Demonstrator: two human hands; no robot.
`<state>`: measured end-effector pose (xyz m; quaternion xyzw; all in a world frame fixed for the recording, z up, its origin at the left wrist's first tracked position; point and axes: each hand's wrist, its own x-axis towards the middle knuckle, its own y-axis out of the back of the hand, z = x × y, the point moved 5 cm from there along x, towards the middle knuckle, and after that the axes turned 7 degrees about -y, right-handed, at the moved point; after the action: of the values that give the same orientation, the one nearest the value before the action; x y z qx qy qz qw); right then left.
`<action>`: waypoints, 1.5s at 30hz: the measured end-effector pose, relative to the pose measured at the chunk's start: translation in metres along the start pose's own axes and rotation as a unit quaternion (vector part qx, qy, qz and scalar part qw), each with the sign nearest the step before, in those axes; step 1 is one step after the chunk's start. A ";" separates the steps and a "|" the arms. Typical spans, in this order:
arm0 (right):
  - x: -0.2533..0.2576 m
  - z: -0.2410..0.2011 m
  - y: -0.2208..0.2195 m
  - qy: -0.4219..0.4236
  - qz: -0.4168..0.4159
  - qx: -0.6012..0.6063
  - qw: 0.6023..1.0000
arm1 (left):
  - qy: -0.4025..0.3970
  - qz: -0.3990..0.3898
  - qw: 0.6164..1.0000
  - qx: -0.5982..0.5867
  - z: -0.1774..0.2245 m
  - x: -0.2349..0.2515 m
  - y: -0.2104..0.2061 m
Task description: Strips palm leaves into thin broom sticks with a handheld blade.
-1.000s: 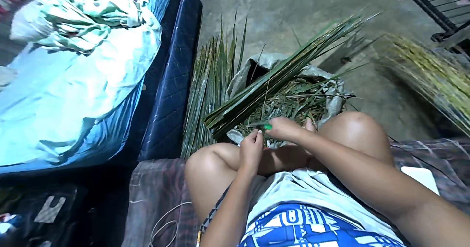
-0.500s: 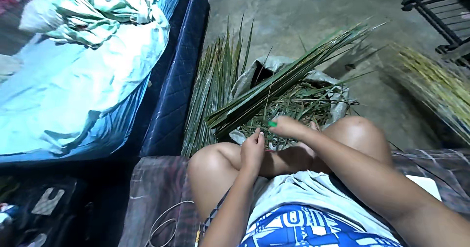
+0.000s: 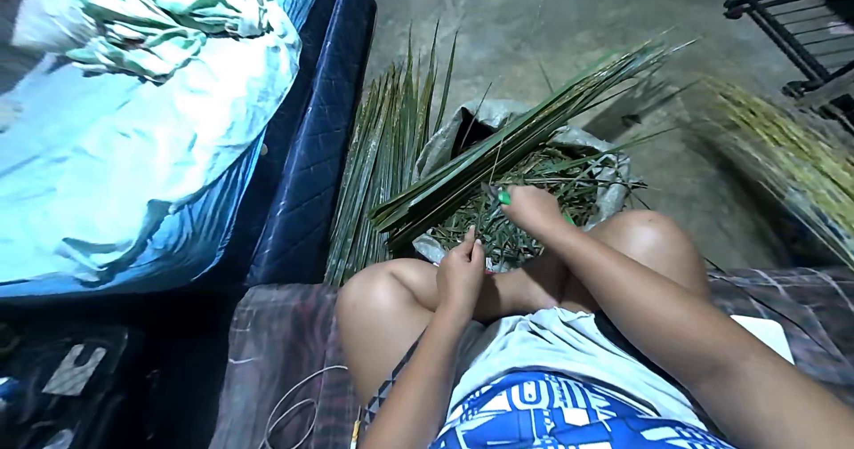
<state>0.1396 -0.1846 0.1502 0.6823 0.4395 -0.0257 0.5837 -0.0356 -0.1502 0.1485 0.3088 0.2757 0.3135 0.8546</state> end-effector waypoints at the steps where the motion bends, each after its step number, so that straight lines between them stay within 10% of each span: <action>1: -0.006 -0.002 -0.005 0.013 -0.046 0.012 0.999 | -0.003 0.001 1.000 0.027 0.002 0.000 0.001; 5: -0.034 -0.013 -0.028 0.069 -0.182 0.005 0.981 | -0.008 0.014 0.995 0.099 0.010 -0.001 0.002; 17: 0.014 0.031 0.014 -0.038 0.010 0.094 0.995 | -0.055 0.029 0.992 0.110 0.019 -0.007 -0.005; 22: -0.038 -0.001 -0.013 0.080 -0.114 0.017 0.990 | -0.061 0.065 0.993 -0.081 0.008 -0.004 0.000; 26: -0.009 0.020 0.005 0.035 -0.019 0.055 0.998 | -0.065 0.062 0.962 -0.258 0.003 -0.002 -0.006; 31: 0.008 0.038 0.029 0.002 0.070 0.112 0.991 | -0.045 0.057 0.951 -0.300 0.003 -0.002 -0.008; 37: -0.041 0.000 -0.008 0.101 -0.097 -0.012 0.990 | -0.017 0.055 0.944 -0.325 0.001 -0.001 -0.006; 45: 0.019 0.045 0.024 -0.008 0.047 0.205 0.978 | -0.027 0.024 0.942 -0.334 0.001 -0.001 -0.012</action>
<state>0.1877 -0.2087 0.1439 0.8072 0.3877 -0.0931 0.4352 -0.0312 -0.1590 0.1413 0.0204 0.1249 0.3996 0.9079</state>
